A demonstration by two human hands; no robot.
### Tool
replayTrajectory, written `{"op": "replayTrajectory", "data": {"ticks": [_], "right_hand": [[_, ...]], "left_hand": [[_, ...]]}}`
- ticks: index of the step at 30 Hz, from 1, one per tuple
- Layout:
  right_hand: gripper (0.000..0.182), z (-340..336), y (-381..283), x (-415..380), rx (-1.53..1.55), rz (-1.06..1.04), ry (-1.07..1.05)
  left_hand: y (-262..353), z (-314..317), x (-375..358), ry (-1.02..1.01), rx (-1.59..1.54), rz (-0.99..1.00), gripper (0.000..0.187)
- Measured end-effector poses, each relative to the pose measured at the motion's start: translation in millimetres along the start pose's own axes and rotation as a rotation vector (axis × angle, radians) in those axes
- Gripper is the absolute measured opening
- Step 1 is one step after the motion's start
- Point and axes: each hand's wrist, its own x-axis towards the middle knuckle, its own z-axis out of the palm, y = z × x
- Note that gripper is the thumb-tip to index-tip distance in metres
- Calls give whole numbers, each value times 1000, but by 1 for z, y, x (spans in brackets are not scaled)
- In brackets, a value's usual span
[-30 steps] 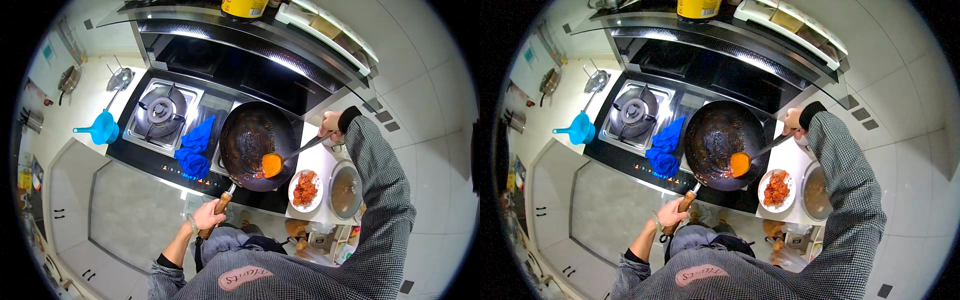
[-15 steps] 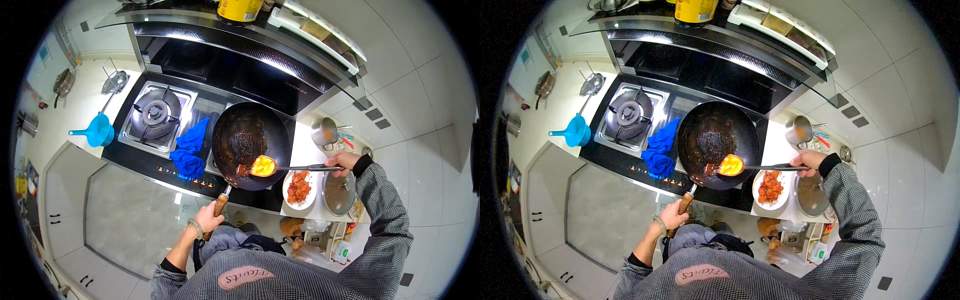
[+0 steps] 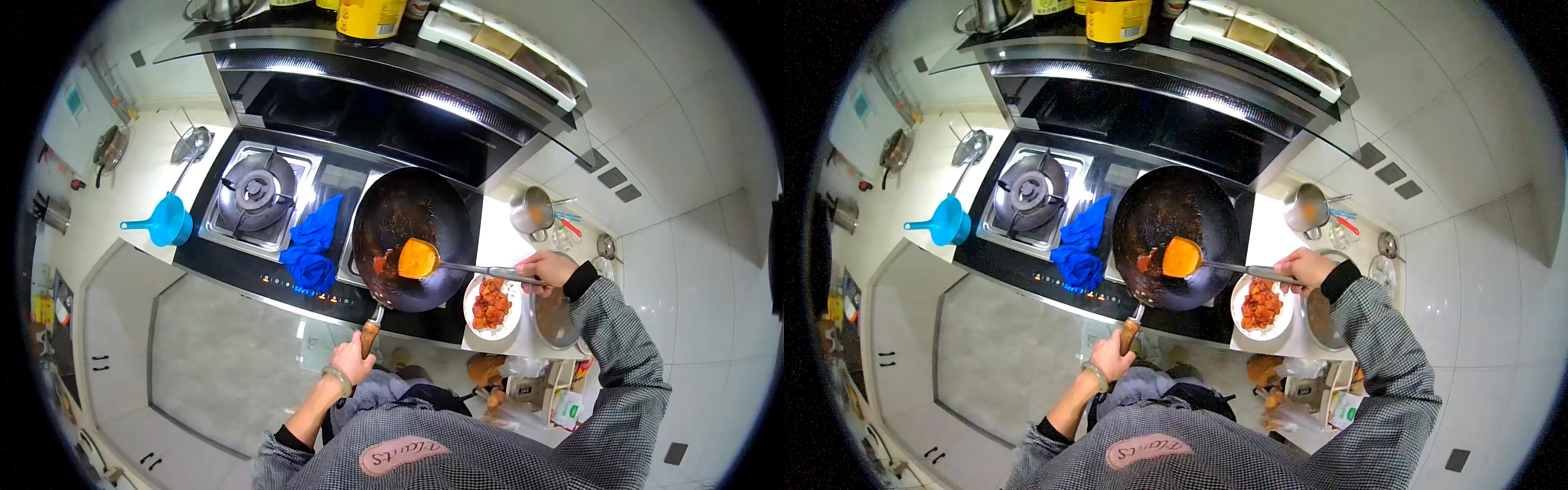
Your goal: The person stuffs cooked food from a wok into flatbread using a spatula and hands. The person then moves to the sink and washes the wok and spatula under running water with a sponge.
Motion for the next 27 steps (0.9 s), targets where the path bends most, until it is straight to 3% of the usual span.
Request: {"op": "replayTrajectory", "data": {"ticks": [9,14,19,21,27], "right_hand": [[20,0,25,-4,54,192,-61],[21,41,53,10,125,56,-98],[19,87,94,19,482,-64,-216],[19,108,104,34,602,-69,-167],[25,121,112,95,772,-182,-123]], "left_hand": [[4,17,-2,119,-98,-44,51],[5,24,-3,149,-64,-48,50],[5,29,-2,183,-63,-45,47],[9,25,-2,105,-57,-143,53],[2,28,0,174,77,-66,47]]}}
